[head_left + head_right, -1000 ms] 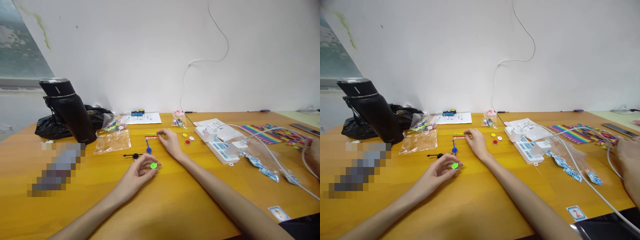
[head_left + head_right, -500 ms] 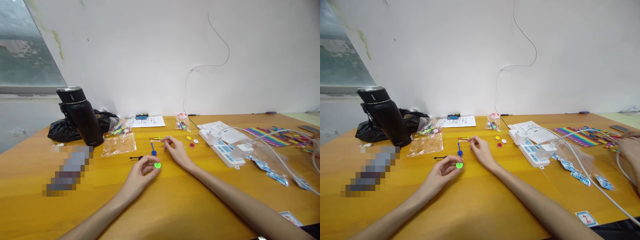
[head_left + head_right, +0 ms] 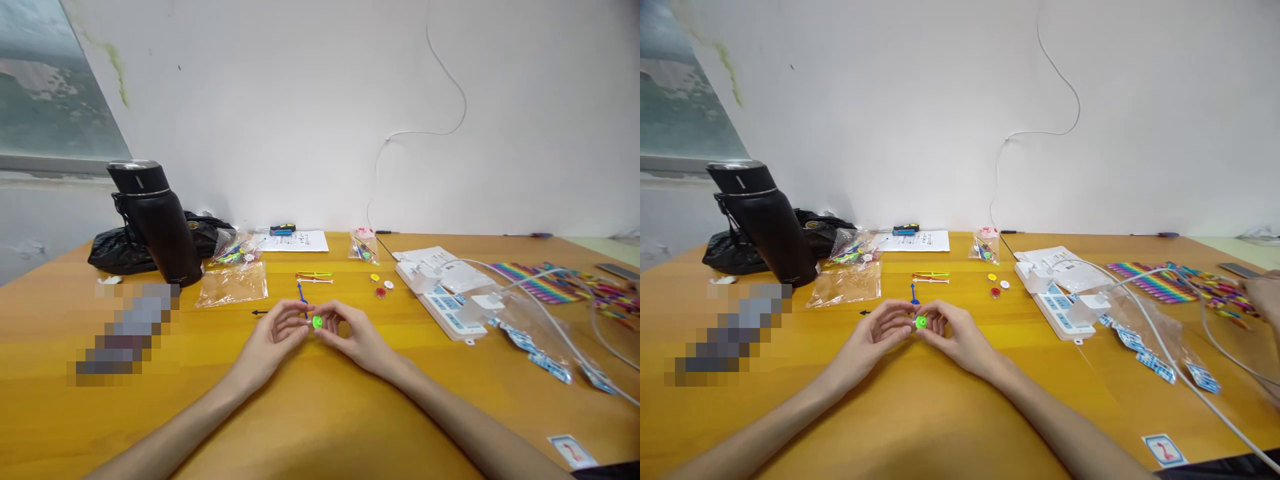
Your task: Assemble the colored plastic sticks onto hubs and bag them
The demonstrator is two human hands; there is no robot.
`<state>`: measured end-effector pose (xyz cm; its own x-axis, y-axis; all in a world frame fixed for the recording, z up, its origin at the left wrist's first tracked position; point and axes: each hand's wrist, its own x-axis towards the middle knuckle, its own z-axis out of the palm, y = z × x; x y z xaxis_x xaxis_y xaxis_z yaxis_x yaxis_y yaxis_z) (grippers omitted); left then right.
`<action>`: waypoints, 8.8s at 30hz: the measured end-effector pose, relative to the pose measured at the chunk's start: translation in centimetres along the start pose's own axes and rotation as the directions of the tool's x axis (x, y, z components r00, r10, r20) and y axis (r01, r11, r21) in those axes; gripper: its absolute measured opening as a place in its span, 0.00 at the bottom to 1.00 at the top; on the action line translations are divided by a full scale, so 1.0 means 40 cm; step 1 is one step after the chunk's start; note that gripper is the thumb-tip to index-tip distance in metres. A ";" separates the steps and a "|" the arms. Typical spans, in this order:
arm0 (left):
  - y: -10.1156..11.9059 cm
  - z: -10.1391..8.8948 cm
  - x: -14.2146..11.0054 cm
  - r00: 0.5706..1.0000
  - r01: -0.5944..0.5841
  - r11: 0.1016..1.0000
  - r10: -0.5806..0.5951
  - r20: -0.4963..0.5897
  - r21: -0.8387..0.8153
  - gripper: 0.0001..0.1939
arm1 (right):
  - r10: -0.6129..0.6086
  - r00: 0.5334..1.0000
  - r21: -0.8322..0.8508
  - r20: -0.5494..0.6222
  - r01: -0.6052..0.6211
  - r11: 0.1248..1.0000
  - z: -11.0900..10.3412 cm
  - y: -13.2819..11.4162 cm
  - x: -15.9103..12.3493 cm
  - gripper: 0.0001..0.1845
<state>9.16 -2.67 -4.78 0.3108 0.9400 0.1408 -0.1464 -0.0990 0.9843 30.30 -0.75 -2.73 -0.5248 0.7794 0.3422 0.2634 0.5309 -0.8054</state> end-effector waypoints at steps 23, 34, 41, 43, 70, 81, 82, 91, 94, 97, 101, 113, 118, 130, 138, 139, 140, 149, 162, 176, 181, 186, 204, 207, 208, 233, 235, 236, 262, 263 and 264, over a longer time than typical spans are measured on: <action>0.048 -0.063 -0.003 0.951 -0.184 0.426 0.306 0.050 0.886 0.14 | -0.013 0.926 -0.548 -0.378 -0.212 0.809 -0.189 0.128 0.013 0.16; 0.049 -0.102 0.019 0.982 -0.171 0.645 0.168 0.080 0.744 0.09 | -0.029 0.995 -0.337 -0.095 -0.004 0.942 -0.040 0.039 0.002 0.03; 0.075 -0.058 0.000 0.961 -0.261 0.701 0.256 0.108 0.663 0.12 | -0.289 0.957 -0.441 -0.022 0.250 0.862 0.005 0.016 0.020 0.13; 0.074 -0.054 -0.002 0.955 -0.279 0.707 0.278 0.108 0.650 0.11 | -0.325 0.946 -0.468 -0.016 0.280 0.838 0.029 0.012 0.037 0.14; 0.008 -0.055 0.023 0.989 0.016 0.997 -0.005 -0.150 0.077 0.16 | -0.112 0.993 -0.321 -0.047 0.091 0.943 0.025 0.021 0.045 0.12; 0.019 -0.048 0.020 0.985 0.023 0.997 -0.009 -0.174 0.079 0.12 | -0.049 0.998 -0.347 0.025 0.054 0.936 0.035 -0.011 0.035 0.09; 0.019 -0.047 0.020 0.985 0.029 0.998 -0.020 -0.172 0.049 0.12 | -0.052 0.999 -0.294 0.005 0.052 0.955 0.042 -0.014 0.035 0.09; 0.018 -0.051 0.024 0.994 0.042 0.999 -0.044 -0.099 -0.026 0.14 | 0.123 0.992 0.435 0.040 -0.128 0.891 0.096 -0.003 0.046 0.21; 0.017 -0.041 0.020 0.997 0.071 0.988 -0.068 0.032 -0.140 0.13 | 0.134 0.981 0.586 0.143 -0.194 0.787 0.098 0.016 0.050 0.22; 0.018 -0.031 0.015 0.989 0.106 0.971 -0.080 0.123 -0.215 0.11 | 0.138 0.976 0.633 0.166 -0.213 0.744 0.095 0.024 0.053 0.21; 0.016 -0.033 0.016 0.982 0.076 0.986 -0.049 0.180 -0.146 0.10 | 0.133 0.975 0.657 0.180 -0.220 0.721 0.083 0.020 0.050 0.17; 0.022 -0.018 -0.008 0.964 -0.036 0.994 0.008 0.266 0.101 0.09 | 0.102 0.956 0.725 0.275 -0.276 0.631 0.083 0.023 0.038 0.19; 0.028 -0.012 -0.017 0.961 -0.093 0.970 0.028 0.275 0.224 0.11 | 0.093 0.949 0.698 0.302 -0.287 0.656 0.088 0.028 0.033 0.18; 0.027 0.005 -0.049 0.972 -0.109 0.917 0.019 0.232 0.383 0.11 | 0.127 0.927 0.650 0.354 -0.341 0.679 0.072 0.029 0.033 0.20; 0.036 0.004 -0.056 0.953 -0.067 0.905 -0.067 0.297 0.420 0.04 | 0.075 0.886 0.650 0.458 -0.391 0.652 0.057 0.024 0.030 0.22; 0.038 0.003 -0.056 0.952 -0.064 0.905 -0.071 0.298 0.420 0.04 | 0.070 0.881 0.646 0.468 -0.395 0.653 0.053 0.021 0.031 0.23; 0.040 0.001 -0.055 0.953 -0.071 0.901 -0.064 0.295 0.427 0.03 | 0.065 0.878 0.641 0.474 -0.395 0.658 0.049 0.019 0.032 0.23; 0.037 -0.016 -0.033 0.982 -0.108 0.924 0.043 0.182 0.367 0.05 | 0.098 0.906 0.639 0.411 -0.363 0.678 0.034 0.008 0.033 0.19; 0.032 -0.014 -0.028 0.990 0.030 0.969 -0.063 0.127 0.246 0.11 | 0.208 0.977 0.439 0.041 -0.205 0.875 0.027 0.030 0.050 0.19; -0.004 -0.036 0.008 0.995 -0.076 0.990 0.082 -0.051 0.118 0.10 | 0.210 0.976 0.281 0.054 -0.217 0.935 0.035 0.020 0.044 0.19; -0.002 -0.042 0.018 0.987 -0.079 0.996 0.085 -0.137 0.047 0.11 | 0.211 0.977 0.352 -0.016 -0.192 0.916 0.029 0.018 0.051 0.20; -0.002 -0.031 0.014 0.994 -0.055 0.998 0.053 -0.096 -0.016 0.12 | 0.356 0.931 0.565 -0.084 -0.249 0.786 -0.002 0.033 0.065 0.20; 0.028 -0.004 -0.020 0.993 -0.017 0.966 -0.013 0.114 0.260 0.09 | 0.218 0.870 -0.079 -0.441 -0.280 0.957 -0.070 0.118 0.085 0.22; 0.026 -0.005 -0.020 0.994 -0.019 0.955 -0.013 0.106 0.295 0.09 | 0.211 0.884 -0.175 -0.417 -0.306 0.936 -0.072 0.143 0.096 0.22; 0.027 -0.006 -0.019 0.995 -0.019 0.954 -0.012 0.099 0.298 0.09 | 0.209 0.892 -0.206 -0.401 -0.310 0.928 -0.072 0.148 0.100 0.21; -0.011 -0.034 0.007 0.998 -0.056 0.990 0.052 0.031 0.133 0.13 | 0.066 0.989 -0.320 -0.136 -0.107 0.941 -0.029 0.080 0.069 0.16; -0.014 -0.036 0.010 0.998 -0.056 0.991 0.055 0.009 0.119 0.14 | 0.039 0.998 -0.339 -0.052 -0.055 0.939 -0.011 0.054 0.058 0.15; -0.016 -0.038 0.012 0.998 -0.053 0.992 0.055 -0.009 0.115 0.14 | 0.025 0.999 -0.337 -0.023 -0.031 0.941 -0.001 0.041 0.053 0.15; 0.011 -0.025 0.012 0.997 0.032 0.998 -0.035 -0.065 -0.047 0.13 | -0.054 0.946 -0.266 -0.321 -0.036 0.963 -0.041 0.008 0.048 0.17; 0.010 -0.025 0.012 0.998 0.029 0.999 -0.031 -0.058 -0.039 0.13 | -0.054 0.938 -0.289 -0.342 -0.050 0.956 -0.049 0.014 0.050 0.17; 0.009 -0.026 0.012 0.998 0.026 0.999 -0.027 -0.050 -0.028 0.12 | -0.057 0.933 -0.315 -0.356 -0.062 0.947 -0.058 0.023 0.053 0.17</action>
<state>8.30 -1.92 -4.46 0.2674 0.9575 0.1083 -0.1645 -0.0654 0.9842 31.29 2.16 -1.63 -0.2162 0.8153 0.5372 0.5368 0.5588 -0.6321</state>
